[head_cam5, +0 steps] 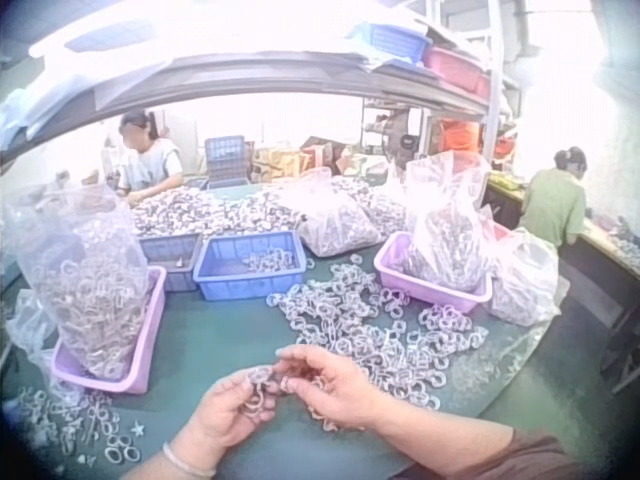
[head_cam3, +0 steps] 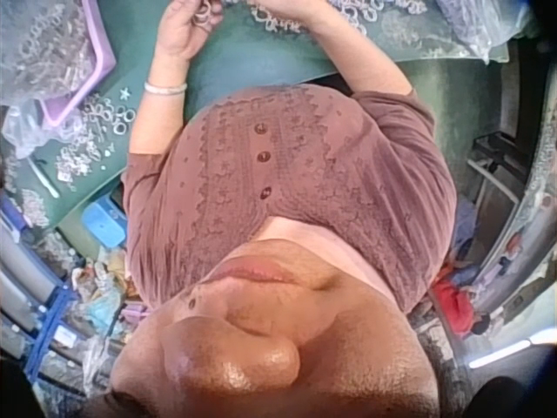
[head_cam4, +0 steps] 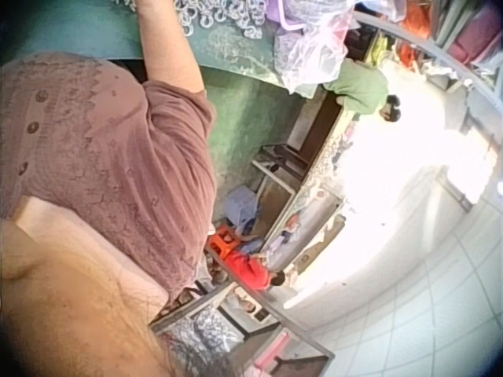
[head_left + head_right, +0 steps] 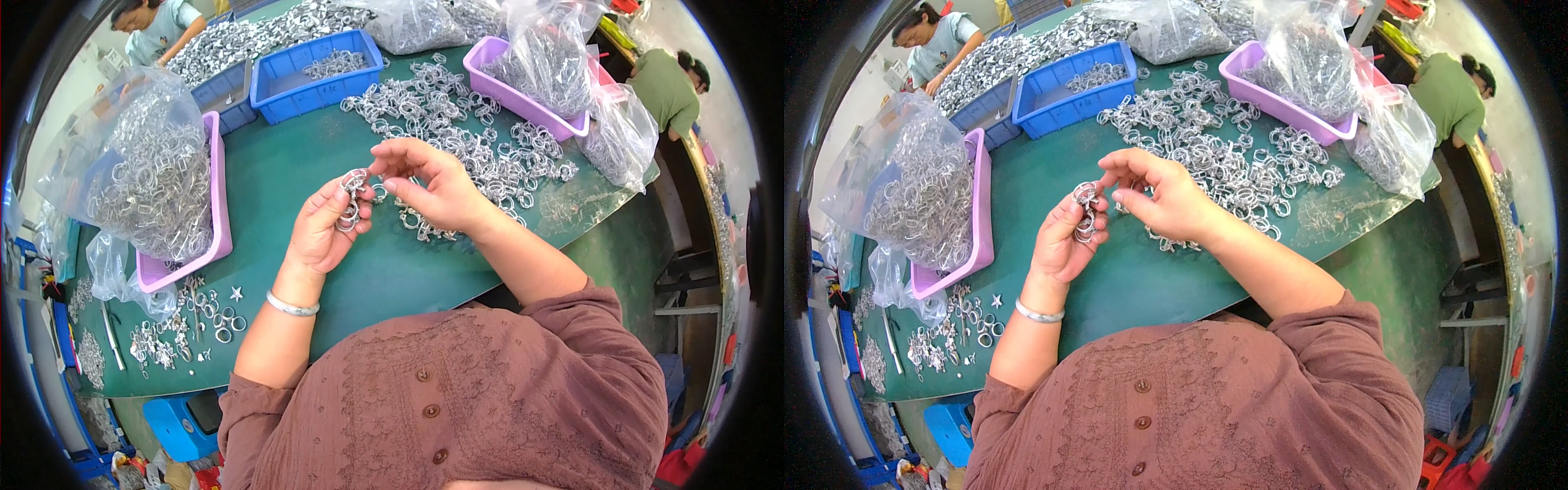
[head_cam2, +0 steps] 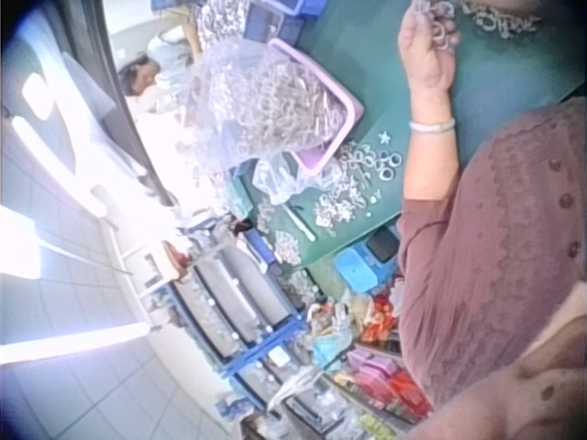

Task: The person assembles metal clips on a workbench by connecting the components together by hand.

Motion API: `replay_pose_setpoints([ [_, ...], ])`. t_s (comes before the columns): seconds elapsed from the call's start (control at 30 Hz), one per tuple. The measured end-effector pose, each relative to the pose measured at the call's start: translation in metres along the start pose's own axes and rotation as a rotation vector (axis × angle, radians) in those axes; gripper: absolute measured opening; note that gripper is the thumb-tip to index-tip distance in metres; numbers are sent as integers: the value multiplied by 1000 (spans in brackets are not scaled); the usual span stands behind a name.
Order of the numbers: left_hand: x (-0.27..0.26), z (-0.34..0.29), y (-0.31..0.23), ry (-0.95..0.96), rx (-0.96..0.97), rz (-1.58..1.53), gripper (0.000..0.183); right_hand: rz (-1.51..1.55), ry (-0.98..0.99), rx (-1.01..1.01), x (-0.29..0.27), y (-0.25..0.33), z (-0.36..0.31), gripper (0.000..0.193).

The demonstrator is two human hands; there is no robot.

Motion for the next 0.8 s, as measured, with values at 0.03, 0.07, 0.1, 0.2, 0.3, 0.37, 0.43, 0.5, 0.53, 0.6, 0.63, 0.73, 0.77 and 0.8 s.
replay_pose_setpoints([
  [0.03,0,-1,1,14,-6,-37,37,-11,-43,-2,-1,-1,-1,33],
  [0.07,0,-3,2,10,-9,-41,37,-22,-85,-2,-3,-2,-2,31],
  [0.1,-1,-1,-1,18,-9,-48,37,-23,-85,-6,-6,-4,0,31],
  [0.2,-4,1,-5,23,3,-75,38,-245,-116,91,-12,-11,6,24],
  [0.3,-6,0,-8,10,28,-135,36,-701,-23,-9,-15,-22,10,25],
  [0.37,-8,0,-9,-63,44,-217,37,-792,46,-16,-14,-27,8,27],
  [0.43,-9,2,-11,-64,43,-264,35,-1019,171,-7,-7,-27,10,29],
  [0.5,-10,2,-12,-48,61,-297,32,-1041,202,29,-3,-25,12,31],
  [0.53,-12,0,-12,-47,64,-297,32,-1111,224,34,-1,-24,14,32],
  [0.6,-20,-1,-10,-52,58,-339,32,-1180,246,37,2,-25,18,33],
  [0.63,-23,-1,-9,-53,59,-339,32,-1224,256,18,2,-28,19,33],
  [0.73,-27,-1,-7,-14,53,-369,32,-1267,303,28,3,-31,23,33],
  [0.77,-28,-1,-7,-26,50,-363,32,-1267,339,56,3,-32,23,33],
  [0.8,-24,-2,-8,-38,43,-359,33,-1265,341,60,3,-32,23,33],
])
Point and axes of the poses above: each hand's wrist, its own z-axis towards the middle knuckle, its own x-axis out of the palm, y = z × x, the point moved 1 cm from there along z, towards the middle knuckle, and after that the axes turned 7 degrees about y, right-handed, at the moved point
